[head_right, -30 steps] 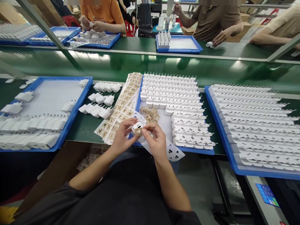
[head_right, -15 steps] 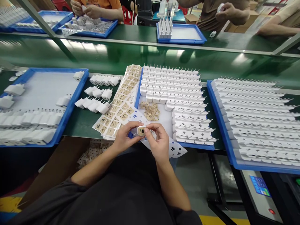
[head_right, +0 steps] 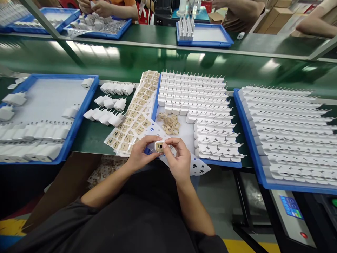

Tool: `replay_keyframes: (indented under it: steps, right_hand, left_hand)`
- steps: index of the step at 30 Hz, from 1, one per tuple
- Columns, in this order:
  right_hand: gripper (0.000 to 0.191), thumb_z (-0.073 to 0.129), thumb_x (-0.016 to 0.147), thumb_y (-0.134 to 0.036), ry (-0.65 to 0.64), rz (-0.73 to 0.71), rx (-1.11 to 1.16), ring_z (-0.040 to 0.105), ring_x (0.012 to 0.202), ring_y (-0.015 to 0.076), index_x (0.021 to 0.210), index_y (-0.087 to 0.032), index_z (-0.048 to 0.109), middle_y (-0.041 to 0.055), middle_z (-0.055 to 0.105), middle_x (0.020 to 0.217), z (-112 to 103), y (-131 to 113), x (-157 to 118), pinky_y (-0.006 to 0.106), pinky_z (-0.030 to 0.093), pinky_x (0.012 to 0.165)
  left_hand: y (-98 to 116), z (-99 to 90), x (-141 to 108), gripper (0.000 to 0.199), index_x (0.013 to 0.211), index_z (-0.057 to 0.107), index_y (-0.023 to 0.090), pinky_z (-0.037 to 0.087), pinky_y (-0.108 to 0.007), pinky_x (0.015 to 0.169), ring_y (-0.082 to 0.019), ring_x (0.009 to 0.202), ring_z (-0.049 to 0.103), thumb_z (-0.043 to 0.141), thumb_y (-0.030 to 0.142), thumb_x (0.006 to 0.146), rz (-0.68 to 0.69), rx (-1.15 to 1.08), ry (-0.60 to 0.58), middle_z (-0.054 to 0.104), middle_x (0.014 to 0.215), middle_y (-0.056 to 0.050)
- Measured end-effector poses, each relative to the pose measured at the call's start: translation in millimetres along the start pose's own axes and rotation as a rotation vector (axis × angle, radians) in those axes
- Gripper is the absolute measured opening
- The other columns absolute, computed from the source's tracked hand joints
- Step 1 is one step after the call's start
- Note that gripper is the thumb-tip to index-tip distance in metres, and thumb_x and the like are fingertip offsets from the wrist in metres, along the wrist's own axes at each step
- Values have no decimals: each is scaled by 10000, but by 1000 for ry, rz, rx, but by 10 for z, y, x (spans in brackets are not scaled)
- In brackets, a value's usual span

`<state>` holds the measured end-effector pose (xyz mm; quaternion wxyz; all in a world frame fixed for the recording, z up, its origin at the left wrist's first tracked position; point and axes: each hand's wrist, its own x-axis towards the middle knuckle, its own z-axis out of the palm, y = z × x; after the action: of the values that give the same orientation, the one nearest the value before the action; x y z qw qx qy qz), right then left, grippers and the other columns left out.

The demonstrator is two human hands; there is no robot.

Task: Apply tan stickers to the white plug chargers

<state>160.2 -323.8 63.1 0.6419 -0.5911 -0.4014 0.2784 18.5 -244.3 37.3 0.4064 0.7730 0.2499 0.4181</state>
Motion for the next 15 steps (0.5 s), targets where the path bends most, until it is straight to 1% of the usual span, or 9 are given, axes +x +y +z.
replay_keyframes:
  steps: [7, 13, 15]
  right_hand:
    - [94, 712, 890, -306, 79, -117, -211, 677, 916, 207, 941, -246, 661, 30, 685, 917, 71, -11, -49, 401, 572, 907]
    - [62, 691, 905, -274, 116, -206, -325, 683, 894, 211, 943, -251, 648, 31, 682, 898, 112, -17, -64, 390, 578, 859]
    - [60, 685, 908, -247, 117, -260, -374, 685, 872, 207, 953, -255, 646, 27, 685, 890, 116, -31, -59, 380, 575, 835]
  left_hand:
    - [-4, 7, -4, 328, 1160, 635, 223, 597, -362, 928, -227, 1058, 721, 739, 348, 875, -3, 35, 10, 744, 1108, -84]
    - [-13, 13, -10, 321, 1169, 625, 232, 597, -365, 941, -226, 1066, 717, 733, 319, 880, 12, 21, 21, 739, 1109, -82]
    - [-19, 13, -15, 327, 1178, 621, 231, 590, -365, 953, -225, 1078, 712, 734, 293, 877, 17, 4, 19, 733, 1120, -83]
